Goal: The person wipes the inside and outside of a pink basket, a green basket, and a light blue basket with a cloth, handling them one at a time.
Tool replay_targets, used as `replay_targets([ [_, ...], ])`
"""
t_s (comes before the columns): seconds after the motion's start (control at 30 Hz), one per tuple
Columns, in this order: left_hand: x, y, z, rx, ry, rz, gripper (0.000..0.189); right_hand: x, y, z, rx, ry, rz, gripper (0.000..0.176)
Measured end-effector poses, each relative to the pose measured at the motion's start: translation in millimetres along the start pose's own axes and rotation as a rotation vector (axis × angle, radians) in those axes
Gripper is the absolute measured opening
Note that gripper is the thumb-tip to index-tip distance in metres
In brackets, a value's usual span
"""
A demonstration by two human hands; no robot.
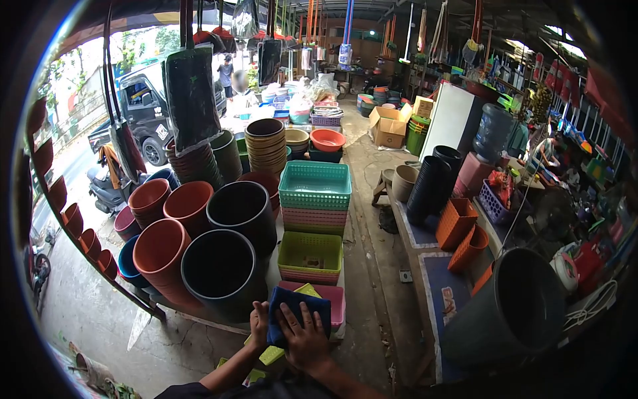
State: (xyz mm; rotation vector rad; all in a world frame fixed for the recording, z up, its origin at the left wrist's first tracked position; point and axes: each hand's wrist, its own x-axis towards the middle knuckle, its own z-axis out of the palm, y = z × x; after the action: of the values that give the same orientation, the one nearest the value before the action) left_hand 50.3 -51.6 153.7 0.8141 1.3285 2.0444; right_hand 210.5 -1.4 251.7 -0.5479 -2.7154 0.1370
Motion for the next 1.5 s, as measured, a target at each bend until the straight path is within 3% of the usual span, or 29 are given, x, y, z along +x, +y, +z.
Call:
replay_targets([
  [0.1,-4.6,27.8,17.7,0.05,-0.016,-0.026,0.043,-9.4,4.3,19.0,-0.166,0.061,-0.055,0.067],
  [0.23,-6.2,40.4,33.5,0.1,-0.086,-0.172,0.037,-24.2,8.6,45.6,-0.049,0.066,-0.087,0.057],
  [0.3,-3.5,39.0,32.0,0.106,-0.065,-0.196,0.035,-27.8,8.6,58.2,-0.066,-0.1,-0.066,0.059],
  [0.37,6.1,32.2,20.4,0.015,-0.002,-0.409,0.035,-32.9,6.9,67.1,-0.026,-0.094,-0.093,0.057],
  [0.5,21.7,22.1,-2.8,0.007,-0.023,-0.534,0.034,-30.7,4.5,66.6,0.036,-0.099,-0.158,0.053],
  [0.63,29.0,50.6,1.0,-0.109,0.103,-0.419,0.037,-42.8,1.2,78.2,0.089,-0.117,-0.194,0.055],
  [0.73,36.8,61.4,-3.3,-0.315,0.214,-0.327,0.038,-49.4,4.4,94.9,0.06,0.064,-0.232,0.056],
  [0.8,38.3,62.4,-10.1,-0.291,0.249,-0.32,0.041,-47.4,12.1,88.8,0.089,-0.022,-0.135,0.062],
  [0.93,39.1,53.8,-24.0,-0.461,0.281,-0.298,0.055,-47.3,18.7,89.2,0.063,0.033,-0.009,0.07],
  [1.0,37.5,43.3,-32.9,-0.588,0.255,-0.285,0.056,-42.3,19.2,84.0,0.076,0.243,0.124,0.076],
  [1.13,30.4,42.1,-29.9,-0.641,0.315,-0.315,0.058,-25.0,33.8,60.9,0.187,0.428,0.235,0.071],
  [1.2,29.3,46.6,-22.9,-0.761,0.32,-0.309,0.059,-16.4,41.9,59.2,0.859,0.698,0.287,0.069],
  [1.23,29.5,41.1,-24.8,-0.757,0.322,-0.308,0.059,-18.5,44.7,59.4,0.864,0.698,0.288,0.069],
  [1.33,30.3,30.0,-26.2,-0.828,0.312,-0.304,0.058,-28.9,55.9,60.1,1.759,0.564,0.627,0.066],
  [1.43,30.2,36.9,-7.8,-0.704,0.391,-0.43,0.058,-29.0,78.5,67.7,2.01,0.625,0.742,0.061],
  [1.5,31.1,25.6,-6.2,-0.668,0.37,-0.4,0.059,-28.6,101.7,58.9,2.083,0.575,0.716,0.057],
])
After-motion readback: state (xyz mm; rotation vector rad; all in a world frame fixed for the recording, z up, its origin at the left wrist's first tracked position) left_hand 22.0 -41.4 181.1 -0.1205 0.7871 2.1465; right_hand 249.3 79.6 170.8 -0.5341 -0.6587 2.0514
